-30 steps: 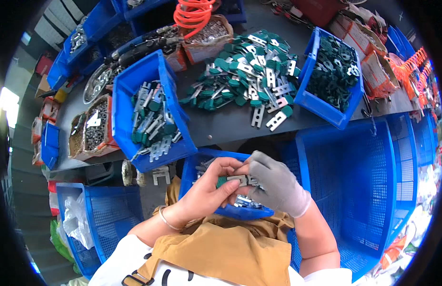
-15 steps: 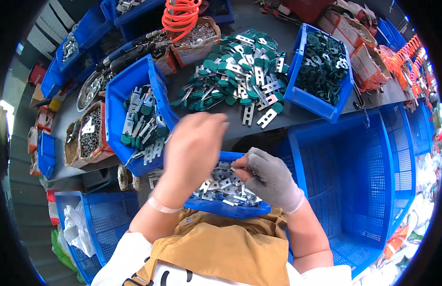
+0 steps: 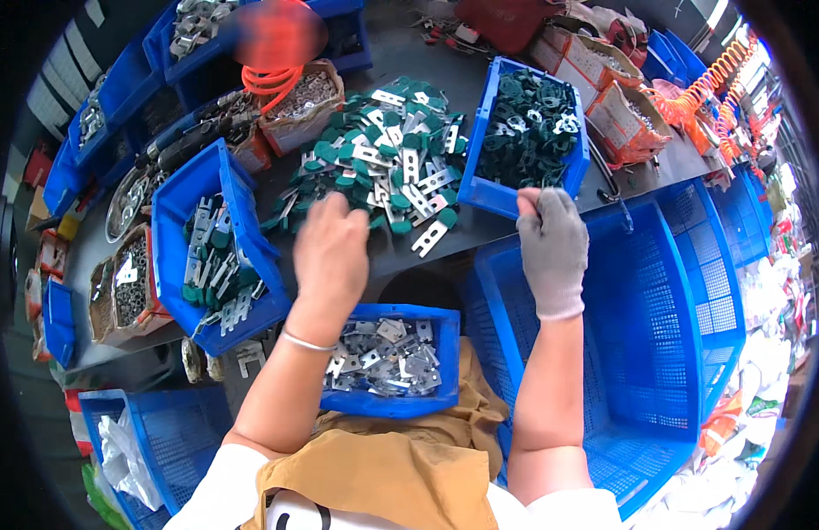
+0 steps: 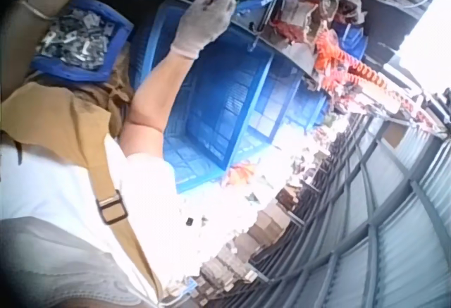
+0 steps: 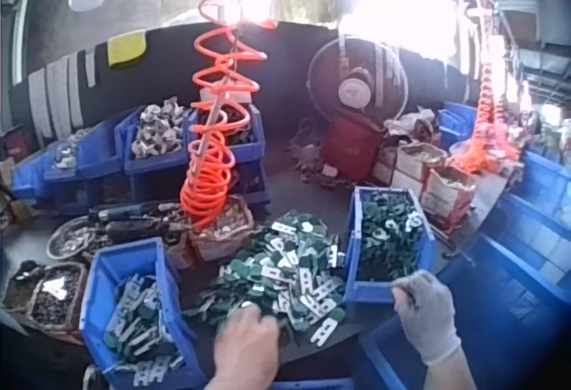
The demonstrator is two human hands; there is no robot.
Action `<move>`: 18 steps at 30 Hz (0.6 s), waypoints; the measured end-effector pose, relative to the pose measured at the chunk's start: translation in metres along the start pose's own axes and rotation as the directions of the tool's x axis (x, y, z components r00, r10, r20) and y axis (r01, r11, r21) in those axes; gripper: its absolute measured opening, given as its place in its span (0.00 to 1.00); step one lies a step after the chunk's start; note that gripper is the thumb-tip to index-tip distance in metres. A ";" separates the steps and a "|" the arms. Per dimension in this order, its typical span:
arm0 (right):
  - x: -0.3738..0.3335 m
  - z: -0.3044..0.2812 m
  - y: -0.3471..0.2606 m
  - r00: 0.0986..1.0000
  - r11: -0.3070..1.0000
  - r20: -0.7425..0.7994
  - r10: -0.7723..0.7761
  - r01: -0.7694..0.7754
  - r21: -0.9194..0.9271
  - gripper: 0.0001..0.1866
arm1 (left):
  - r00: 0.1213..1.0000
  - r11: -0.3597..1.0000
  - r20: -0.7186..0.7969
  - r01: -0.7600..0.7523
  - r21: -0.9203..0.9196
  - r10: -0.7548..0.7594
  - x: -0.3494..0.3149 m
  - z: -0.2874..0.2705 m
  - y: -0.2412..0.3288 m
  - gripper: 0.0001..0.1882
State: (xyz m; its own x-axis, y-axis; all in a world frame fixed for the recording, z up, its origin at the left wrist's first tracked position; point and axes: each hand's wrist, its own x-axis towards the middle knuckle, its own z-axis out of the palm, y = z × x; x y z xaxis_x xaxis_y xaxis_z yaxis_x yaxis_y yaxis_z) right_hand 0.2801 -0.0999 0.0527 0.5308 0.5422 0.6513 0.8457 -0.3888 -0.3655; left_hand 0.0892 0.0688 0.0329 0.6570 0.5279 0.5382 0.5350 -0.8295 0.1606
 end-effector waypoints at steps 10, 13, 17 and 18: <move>0.068 0.036 0.014 0.963 0.920 0.086 -0.257 0.271 -0.283 0.08 | 0.841 -0.375 0.541 0.511 -0.773 0.032 -0.043 -0.054 -0.004 0.16; 0.075 0.035 0.013 0.949 0.884 0.154 -0.276 0.314 -0.347 0.07 | 0.837 -0.427 0.541 0.462 -0.777 -0.079 -0.061 -0.050 0.005 0.22; 0.075 0.029 0.022 0.944 0.923 0.024 -0.329 0.327 -0.203 0.06 | 0.707 -0.611 0.650 0.391 -0.689 -0.280 -0.068 -0.040 0.011 0.24; 0.073 0.026 0.019 0.942 0.937 -0.091 -0.323 0.305 -0.170 0.07 | 0.704 -0.661 0.652 0.350 -0.664 -0.282 -0.068 -0.039 0.013 0.23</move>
State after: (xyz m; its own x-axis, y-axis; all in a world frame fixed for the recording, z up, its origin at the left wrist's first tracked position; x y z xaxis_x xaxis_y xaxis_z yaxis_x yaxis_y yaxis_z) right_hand 0.3366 -0.0483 0.0758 0.2220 0.5684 0.7922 0.9450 -0.3256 -0.0312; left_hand 0.0306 0.0154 0.0306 0.6581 0.7243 -0.2055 -0.4764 0.6120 0.6313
